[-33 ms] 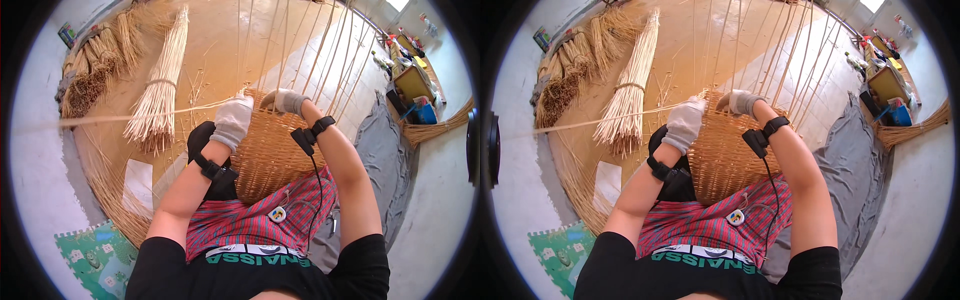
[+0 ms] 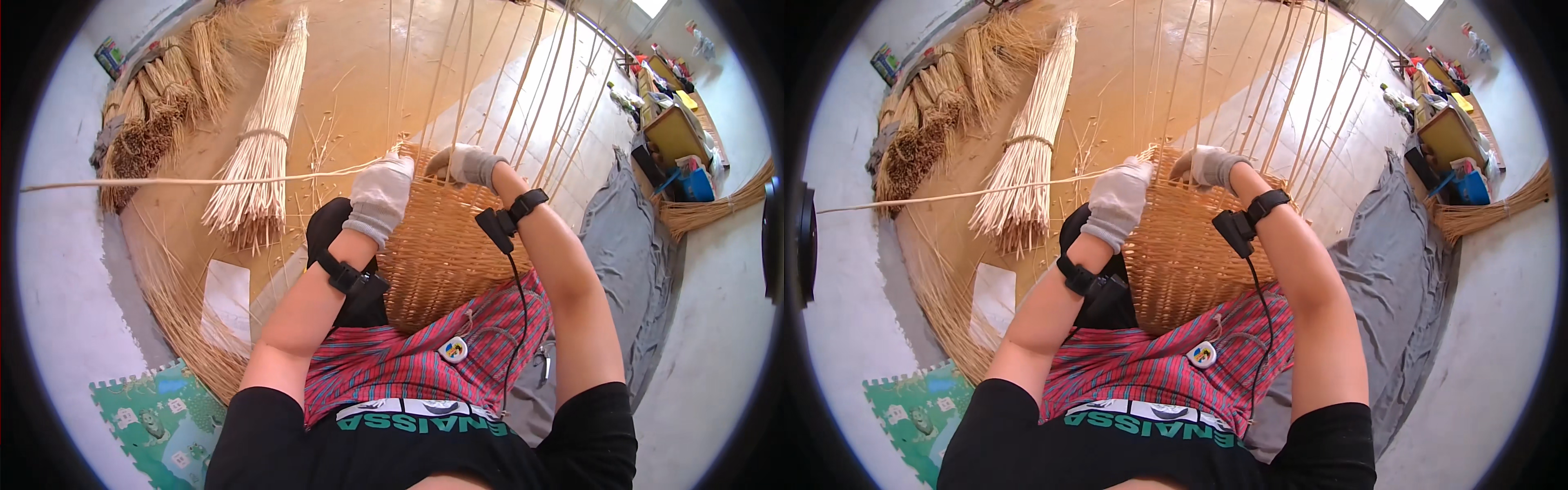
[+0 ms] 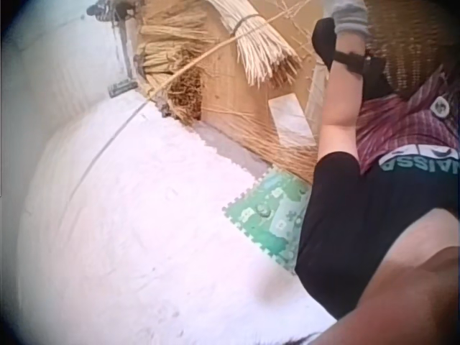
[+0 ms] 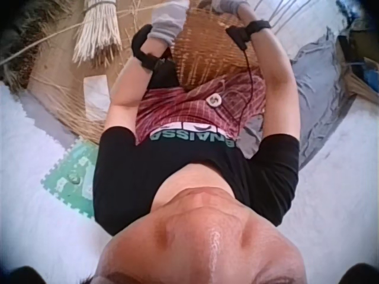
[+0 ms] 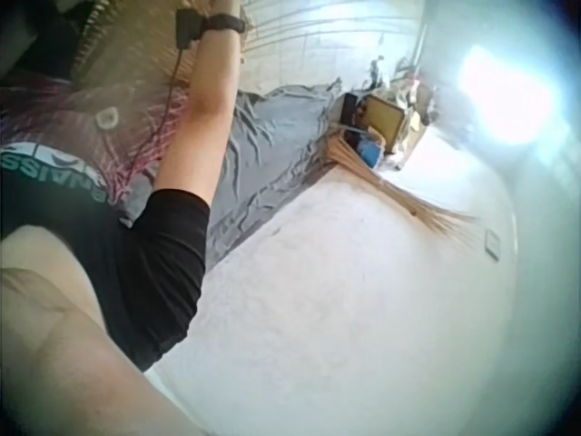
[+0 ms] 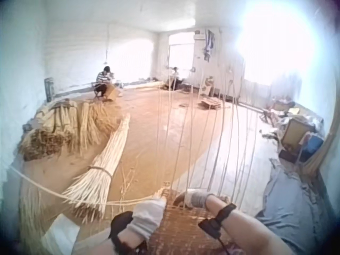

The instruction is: Weaving a rectangular wicker basket from rattan strips and measuring it with a tape measure.

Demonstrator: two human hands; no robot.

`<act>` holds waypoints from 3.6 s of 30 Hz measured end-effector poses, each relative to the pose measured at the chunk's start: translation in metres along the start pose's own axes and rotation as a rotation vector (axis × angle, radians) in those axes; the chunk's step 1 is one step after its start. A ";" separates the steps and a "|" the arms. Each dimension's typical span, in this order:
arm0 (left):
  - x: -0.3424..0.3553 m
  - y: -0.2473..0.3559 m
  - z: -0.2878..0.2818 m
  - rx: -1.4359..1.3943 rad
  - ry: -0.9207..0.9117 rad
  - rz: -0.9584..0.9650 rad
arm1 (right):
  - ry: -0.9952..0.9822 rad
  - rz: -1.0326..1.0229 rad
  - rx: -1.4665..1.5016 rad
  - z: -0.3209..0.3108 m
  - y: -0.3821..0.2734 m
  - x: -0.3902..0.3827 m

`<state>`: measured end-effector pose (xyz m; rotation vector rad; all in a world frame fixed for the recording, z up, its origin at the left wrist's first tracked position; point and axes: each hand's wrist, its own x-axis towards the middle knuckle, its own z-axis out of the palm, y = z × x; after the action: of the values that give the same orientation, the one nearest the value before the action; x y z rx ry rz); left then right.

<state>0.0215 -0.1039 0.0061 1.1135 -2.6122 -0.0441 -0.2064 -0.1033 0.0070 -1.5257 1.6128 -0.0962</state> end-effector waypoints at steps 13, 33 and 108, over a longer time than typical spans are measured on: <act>-0.024 0.018 0.007 -0.216 0.154 0.020 | -0.057 -0.030 0.082 0.001 0.006 -0.003; -0.071 0.010 -0.025 -0.188 0.418 -0.005 | 1.301 -0.529 -0.175 0.102 -0.046 -0.070; -0.045 -0.012 0.038 -1.097 0.353 -0.594 | 1.090 0.018 0.527 0.119 -0.032 -0.051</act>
<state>0.0483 -0.0839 -0.0435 1.1953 -1.4377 -1.1178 -0.1151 -0.0093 -0.0187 -1.0443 2.1361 -1.4228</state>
